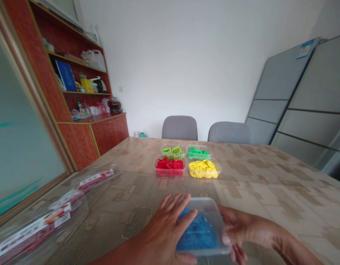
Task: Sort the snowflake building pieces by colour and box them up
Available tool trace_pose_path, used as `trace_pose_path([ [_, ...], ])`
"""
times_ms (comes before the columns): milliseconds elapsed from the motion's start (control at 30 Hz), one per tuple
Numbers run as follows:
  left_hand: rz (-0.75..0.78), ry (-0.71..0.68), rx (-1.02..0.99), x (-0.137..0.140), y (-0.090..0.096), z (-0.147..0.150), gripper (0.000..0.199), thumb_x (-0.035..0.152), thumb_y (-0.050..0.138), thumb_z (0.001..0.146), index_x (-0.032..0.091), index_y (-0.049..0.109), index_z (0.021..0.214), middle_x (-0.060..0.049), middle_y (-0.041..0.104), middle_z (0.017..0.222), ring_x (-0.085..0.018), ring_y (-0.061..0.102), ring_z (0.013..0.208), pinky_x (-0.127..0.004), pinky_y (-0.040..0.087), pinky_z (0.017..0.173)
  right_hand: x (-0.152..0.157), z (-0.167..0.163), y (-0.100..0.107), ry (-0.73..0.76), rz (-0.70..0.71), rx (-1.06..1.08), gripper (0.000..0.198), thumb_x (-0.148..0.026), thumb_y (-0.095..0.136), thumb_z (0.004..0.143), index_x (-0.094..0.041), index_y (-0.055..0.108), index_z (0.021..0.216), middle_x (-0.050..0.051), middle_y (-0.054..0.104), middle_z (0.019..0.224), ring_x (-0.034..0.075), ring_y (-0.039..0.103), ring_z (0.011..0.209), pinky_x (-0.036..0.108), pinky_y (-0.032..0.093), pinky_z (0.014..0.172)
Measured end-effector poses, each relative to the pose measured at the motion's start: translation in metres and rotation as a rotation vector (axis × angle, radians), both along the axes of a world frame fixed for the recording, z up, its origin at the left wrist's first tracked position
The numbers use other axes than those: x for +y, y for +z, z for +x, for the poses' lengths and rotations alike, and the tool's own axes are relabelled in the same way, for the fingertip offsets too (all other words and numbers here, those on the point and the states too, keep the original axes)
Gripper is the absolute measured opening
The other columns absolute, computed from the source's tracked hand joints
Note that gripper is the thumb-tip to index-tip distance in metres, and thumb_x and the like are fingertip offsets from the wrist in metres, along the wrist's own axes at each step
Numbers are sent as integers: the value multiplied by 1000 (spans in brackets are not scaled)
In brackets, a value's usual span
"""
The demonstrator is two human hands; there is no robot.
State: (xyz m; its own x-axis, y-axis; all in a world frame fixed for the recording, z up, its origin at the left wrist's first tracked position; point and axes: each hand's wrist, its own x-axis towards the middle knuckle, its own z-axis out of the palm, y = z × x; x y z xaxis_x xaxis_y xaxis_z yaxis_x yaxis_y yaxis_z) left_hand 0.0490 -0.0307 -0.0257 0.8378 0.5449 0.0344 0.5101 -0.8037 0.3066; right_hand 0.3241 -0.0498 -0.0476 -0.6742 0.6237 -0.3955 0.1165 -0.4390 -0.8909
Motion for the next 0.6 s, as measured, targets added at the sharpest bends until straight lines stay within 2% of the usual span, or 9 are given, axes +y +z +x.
trace_pose_path([
  [167,19,-1,-107,0,-9,-2,84,44,74,71,26,34,143,-12,16,155,-41,17,138,-61,16,110,-5,0,4,-57,47,-16,86,-43,74,72,-13,28,139,4,72,73,11,67,52,14,47,46],
  [267,12,0,-123,1,-14,-3,84,44,73,71,29,32,143,-11,16,155,-40,17,139,-63,16,110,-6,3,7,-33,81,-39,85,-43,73,73,-14,29,140,4,72,74,11,66,52,16,48,49],
  [333,20,10,-109,2,-16,-3,85,46,74,71,30,32,143,-10,16,155,-39,17,139,-62,17,110,-5,5,11,-16,156,-107,85,-44,72,74,-16,30,141,5,73,80,11,66,55,17,48,50],
  [433,41,15,-104,5,-18,-2,89,48,74,71,29,28,144,-12,16,155,-38,17,139,-61,17,111,-4,5,21,-69,421,-365,87,-51,66,76,-16,27,145,9,72,89,18,69,69,25,52,60],
  [500,43,9,-114,7,-21,-1,98,48,74,71,28,17,148,-13,13,155,-37,16,140,-60,16,111,-5,0,29,-182,672,-608,89,-55,60,79,-12,24,147,16,69,102,27,67,89,38,53,76],
  [600,44,34,-133,9,-29,-1,116,48,75,68,27,-5,149,-15,3,156,-38,13,140,-62,15,111,-11,-14,34,-263,980,-850,86,-56,56,81,-10,26,147,24,47,137,36,45,125,53,35,102],
])
